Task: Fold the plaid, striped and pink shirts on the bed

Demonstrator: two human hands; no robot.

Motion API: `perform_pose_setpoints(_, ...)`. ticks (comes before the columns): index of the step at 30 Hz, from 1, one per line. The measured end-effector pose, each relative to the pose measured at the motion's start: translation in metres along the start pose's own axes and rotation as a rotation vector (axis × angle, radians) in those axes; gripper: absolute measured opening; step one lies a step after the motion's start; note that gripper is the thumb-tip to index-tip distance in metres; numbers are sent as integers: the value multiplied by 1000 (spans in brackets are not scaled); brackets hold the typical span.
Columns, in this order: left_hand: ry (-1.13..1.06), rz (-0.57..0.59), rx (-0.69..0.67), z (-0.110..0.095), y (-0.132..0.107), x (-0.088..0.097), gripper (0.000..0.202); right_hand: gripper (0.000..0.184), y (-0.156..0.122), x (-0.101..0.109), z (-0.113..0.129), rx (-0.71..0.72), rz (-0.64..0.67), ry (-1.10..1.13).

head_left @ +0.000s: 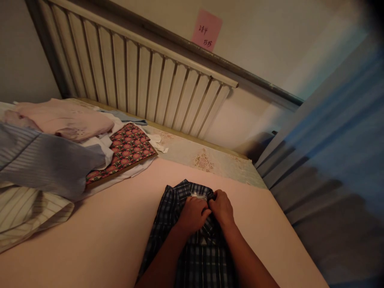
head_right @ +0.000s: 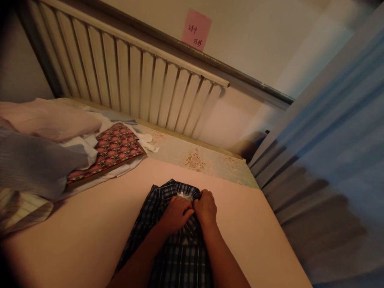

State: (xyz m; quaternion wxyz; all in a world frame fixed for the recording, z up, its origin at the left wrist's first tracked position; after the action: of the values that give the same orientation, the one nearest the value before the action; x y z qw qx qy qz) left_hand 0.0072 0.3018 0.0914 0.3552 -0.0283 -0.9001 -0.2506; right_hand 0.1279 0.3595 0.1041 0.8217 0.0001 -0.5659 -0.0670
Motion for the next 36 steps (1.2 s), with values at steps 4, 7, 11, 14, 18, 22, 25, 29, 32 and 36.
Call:
perform_pose_setpoints(4, -82, -97, 78, 10, 2, 5, 19, 14, -16, 9, -3, 44, -101, -4)
perform_pose_setpoints(7, -132, -164, 91, 16, 3, 8, 41, 14, -29, 13, -5, 103, -172, 51)
perform_pose_setpoints(11, -190, -164, 25, 16, 4, 4, 51, 15, -45, 13, -6, 216, -229, 134)
perform_pose_setpoints(14, -207, -155, -24, 16, 3, 1, 51, 15, -53, 13, -8, 263, -263, 183)
perform_pose_setpoints(18, -192, -159, 14, 19, 3, -2, 44, 17, -59, 13, -13, 296, -286, 222)
perform_pose_setpoints(22, -154, -214, 95, 24, 2, 2, 37, 19, -61, 14, -17, 301, -313, 240)
perform_pose_setpoints(25, -145, -224, 95, 23, 3, 4, 34, 22, -62, 15, -19, 282, -296, 221)
perform_pose_setpoints(29, -160, -253, 51, 20, 3, 6, 33, 24, -61, 22, -1, 335, -265, 100)
perform_pose_setpoints(32, -178, -260, 18, 18, 3, 7, 34, 31, -53, 24, 22, 425, -221, -16)
perform_pose_setpoints(36, -164, -297, 17, 17, 2, 10, 37, 31, -24, 9, 35, 425, 8, -134)
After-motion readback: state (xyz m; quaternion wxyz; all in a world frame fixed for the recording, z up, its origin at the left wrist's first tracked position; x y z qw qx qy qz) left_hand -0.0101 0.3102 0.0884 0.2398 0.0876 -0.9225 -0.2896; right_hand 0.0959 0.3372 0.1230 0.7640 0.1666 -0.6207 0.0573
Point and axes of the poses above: each hand's wrist, its own y-axis towards the middle knuckle, its own x-axis out of the back of the hand, z = x × y, the point moved 8 cm from there along y, towards the middle knuckle, and after that the axes turned 5 degrees about -x, right-handed, at the moved point
